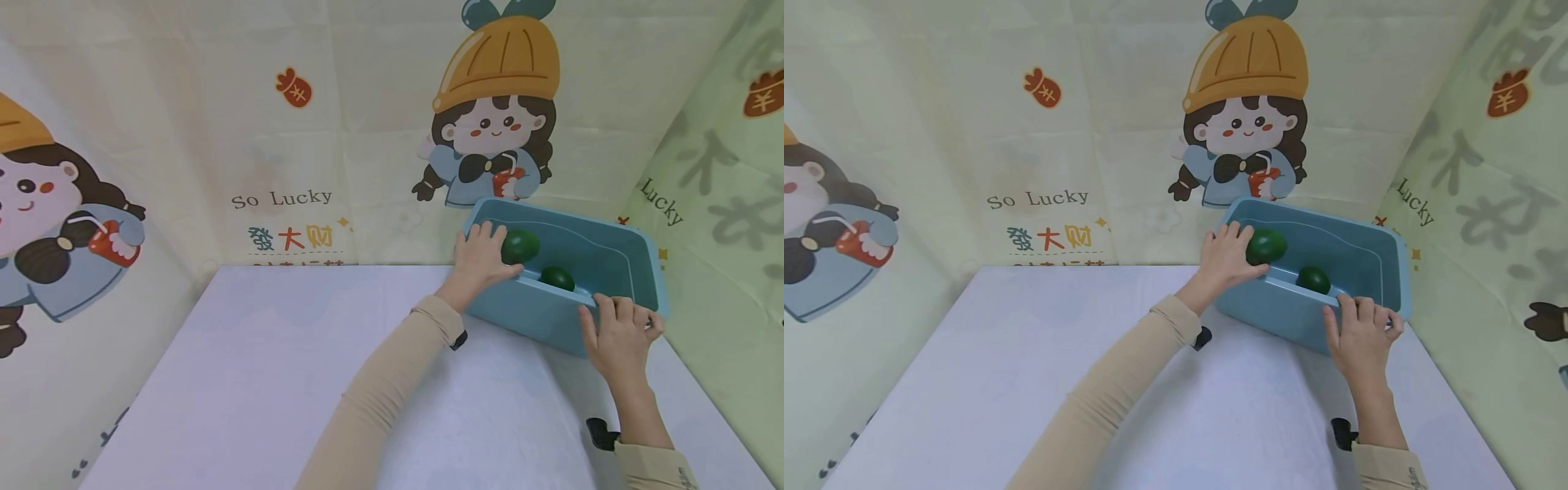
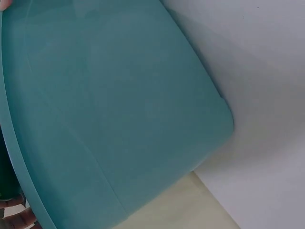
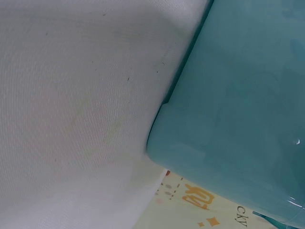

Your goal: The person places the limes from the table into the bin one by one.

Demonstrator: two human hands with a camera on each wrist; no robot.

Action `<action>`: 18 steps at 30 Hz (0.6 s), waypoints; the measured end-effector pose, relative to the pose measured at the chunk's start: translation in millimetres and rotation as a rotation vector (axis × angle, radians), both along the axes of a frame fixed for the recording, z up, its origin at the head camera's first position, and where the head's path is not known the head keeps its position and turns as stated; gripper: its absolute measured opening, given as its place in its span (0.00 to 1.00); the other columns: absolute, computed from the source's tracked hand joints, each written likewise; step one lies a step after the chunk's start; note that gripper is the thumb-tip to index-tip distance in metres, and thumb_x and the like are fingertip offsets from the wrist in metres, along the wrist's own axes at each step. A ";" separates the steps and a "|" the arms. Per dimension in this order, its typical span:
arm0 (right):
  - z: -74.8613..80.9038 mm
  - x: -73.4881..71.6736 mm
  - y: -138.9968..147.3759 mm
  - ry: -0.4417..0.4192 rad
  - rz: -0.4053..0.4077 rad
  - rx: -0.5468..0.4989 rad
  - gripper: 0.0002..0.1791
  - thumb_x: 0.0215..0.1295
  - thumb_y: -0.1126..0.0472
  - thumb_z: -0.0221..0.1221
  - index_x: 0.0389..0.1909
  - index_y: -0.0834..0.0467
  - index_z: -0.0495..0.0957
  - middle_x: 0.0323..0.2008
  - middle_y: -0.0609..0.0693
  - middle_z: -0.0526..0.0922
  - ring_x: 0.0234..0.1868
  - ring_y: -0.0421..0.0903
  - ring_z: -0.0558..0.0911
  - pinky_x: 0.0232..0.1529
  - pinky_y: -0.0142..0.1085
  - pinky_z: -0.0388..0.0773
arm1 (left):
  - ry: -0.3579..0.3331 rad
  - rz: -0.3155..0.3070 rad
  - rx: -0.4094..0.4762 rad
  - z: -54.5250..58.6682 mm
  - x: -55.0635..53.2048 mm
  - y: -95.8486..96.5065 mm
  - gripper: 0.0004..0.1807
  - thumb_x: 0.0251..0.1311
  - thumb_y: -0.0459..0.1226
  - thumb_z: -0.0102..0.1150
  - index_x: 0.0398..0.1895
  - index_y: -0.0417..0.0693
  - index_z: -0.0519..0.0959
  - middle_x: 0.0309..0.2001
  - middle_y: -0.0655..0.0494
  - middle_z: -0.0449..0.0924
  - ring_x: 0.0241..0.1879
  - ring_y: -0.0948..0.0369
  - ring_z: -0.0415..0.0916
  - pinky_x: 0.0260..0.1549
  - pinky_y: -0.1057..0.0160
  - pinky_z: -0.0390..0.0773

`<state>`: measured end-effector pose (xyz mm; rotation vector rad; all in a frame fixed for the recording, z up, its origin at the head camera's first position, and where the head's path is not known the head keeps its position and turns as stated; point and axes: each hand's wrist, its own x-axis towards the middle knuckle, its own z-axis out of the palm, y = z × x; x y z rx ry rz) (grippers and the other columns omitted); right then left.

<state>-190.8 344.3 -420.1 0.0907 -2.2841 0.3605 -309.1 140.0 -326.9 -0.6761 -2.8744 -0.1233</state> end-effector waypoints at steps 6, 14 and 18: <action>0.0 0.1 -0.5 0.018 0.009 -0.002 0.36 0.68 0.38 0.34 0.47 0.69 0.67 0.39 0.67 0.63 0.40 0.65 0.57 0.45 0.60 0.39 | 0.016 0.000 -0.015 -0.8 2.1 2.1 0.41 0.50 0.69 0.43 0.66 0.62 0.58 0.61 0.60 0.61 0.58 0.61 0.58 0.55 0.55 0.60; -1.1 -0.5 0.3 -0.002 -0.002 -0.005 0.37 0.68 0.37 0.33 0.47 0.69 0.67 0.39 0.67 0.63 0.40 0.65 0.57 0.46 0.60 0.38 | 0.031 -0.014 -0.023 -5.2 3.2 4.0 0.42 0.50 0.70 0.42 0.65 0.60 0.58 0.60 0.60 0.62 0.57 0.61 0.58 0.54 0.56 0.60; -1.3 -0.3 0.3 -0.008 -0.002 -0.008 0.37 0.68 0.37 0.33 0.48 0.69 0.67 0.40 0.67 0.63 0.41 0.65 0.57 0.46 0.60 0.38 | 0.023 -0.019 -0.018 -6.8 3.4 4.5 0.42 0.50 0.70 0.41 0.65 0.60 0.58 0.60 0.59 0.61 0.57 0.61 0.58 0.54 0.56 0.61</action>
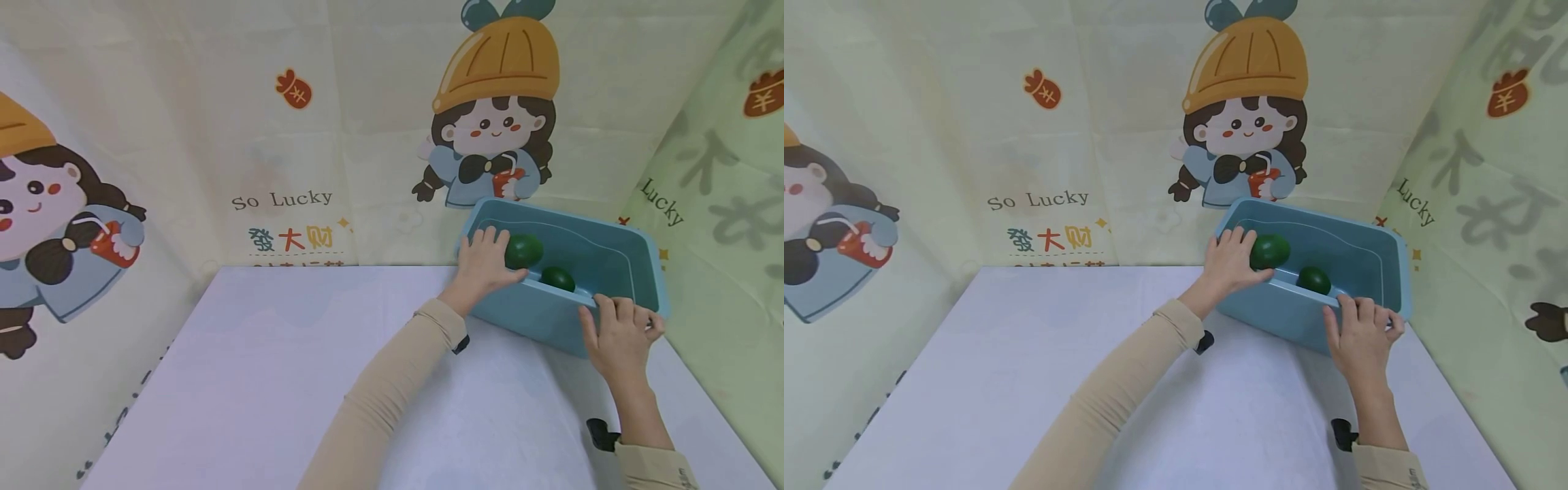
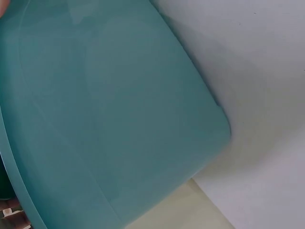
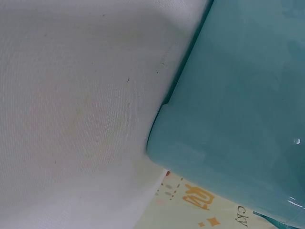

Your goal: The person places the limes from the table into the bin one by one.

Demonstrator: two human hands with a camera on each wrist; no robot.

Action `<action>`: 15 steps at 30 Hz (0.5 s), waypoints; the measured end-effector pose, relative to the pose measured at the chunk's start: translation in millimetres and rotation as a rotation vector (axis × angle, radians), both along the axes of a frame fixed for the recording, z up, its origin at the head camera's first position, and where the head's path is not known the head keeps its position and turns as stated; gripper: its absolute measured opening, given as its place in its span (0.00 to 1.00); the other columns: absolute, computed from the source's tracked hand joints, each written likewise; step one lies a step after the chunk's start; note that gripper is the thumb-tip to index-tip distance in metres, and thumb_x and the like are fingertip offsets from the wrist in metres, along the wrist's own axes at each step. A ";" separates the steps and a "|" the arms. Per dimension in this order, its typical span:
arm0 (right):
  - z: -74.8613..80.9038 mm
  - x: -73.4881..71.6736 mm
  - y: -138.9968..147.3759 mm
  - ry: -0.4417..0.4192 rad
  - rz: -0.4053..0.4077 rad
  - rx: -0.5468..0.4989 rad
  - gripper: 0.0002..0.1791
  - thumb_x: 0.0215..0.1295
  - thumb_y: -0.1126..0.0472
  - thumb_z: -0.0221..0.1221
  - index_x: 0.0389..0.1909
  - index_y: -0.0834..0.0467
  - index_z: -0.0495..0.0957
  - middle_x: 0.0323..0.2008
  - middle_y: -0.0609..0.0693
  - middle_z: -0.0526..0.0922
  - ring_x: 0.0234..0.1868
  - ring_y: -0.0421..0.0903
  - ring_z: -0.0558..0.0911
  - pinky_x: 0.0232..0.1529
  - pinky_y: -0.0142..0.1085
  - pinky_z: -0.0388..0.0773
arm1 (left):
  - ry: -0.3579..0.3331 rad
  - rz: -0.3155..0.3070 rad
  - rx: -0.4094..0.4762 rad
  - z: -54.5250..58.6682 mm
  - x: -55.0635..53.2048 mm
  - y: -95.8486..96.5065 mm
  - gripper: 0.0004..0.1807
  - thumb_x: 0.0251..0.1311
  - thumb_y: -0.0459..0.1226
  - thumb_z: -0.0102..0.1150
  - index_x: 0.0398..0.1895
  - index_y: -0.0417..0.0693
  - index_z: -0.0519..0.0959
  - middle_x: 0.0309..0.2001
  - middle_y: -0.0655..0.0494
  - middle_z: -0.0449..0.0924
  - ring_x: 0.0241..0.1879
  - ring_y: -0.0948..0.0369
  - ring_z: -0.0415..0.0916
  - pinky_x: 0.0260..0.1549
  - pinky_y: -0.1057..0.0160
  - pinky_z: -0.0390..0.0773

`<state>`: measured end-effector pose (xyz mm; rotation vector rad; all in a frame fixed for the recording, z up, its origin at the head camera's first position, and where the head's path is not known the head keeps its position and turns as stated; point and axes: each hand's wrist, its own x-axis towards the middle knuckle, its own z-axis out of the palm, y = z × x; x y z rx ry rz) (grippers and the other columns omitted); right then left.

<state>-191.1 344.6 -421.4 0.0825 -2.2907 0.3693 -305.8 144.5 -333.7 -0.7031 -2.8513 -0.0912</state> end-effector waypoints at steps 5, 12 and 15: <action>-0.1 -0.4 -0.1 0.012 0.002 0.003 0.37 0.68 0.37 0.34 0.48 0.69 0.67 0.40 0.67 0.63 0.41 0.64 0.57 0.46 0.60 0.38 | -0.014 -0.010 0.014 -1.7 1.5 1.1 0.41 0.51 0.70 0.40 0.65 0.60 0.58 0.59 0.60 0.62 0.57 0.61 0.58 0.54 0.55 0.60; 1.0 -0.5 -1.5 0.021 0.010 0.004 0.38 0.68 0.36 0.32 0.48 0.69 0.67 0.40 0.67 0.63 0.41 0.66 0.57 0.45 0.60 0.38 | -0.017 -0.010 0.015 -3.4 3.7 1.4 0.41 0.51 0.70 0.39 0.64 0.60 0.59 0.58 0.61 0.62 0.56 0.62 0.58 0.53 0.57 0.61; 1.6 0.3 -1.4 0.004 0.004 -0.001 0.38 0.68 0.36 0.31 0.48 0.69 0.66 0.40 0.67 0.63 0.42 0.65 0.57 0.45 0.60 0.38 | -0.016 -0.010 0.019 -3.0 3.7 0.5 0.40 0.51 0.70 0.39 0.64 0.60 0.59 0.58 0.61 0.62 0.56 0.62 0.58 0.53 0.57 0.61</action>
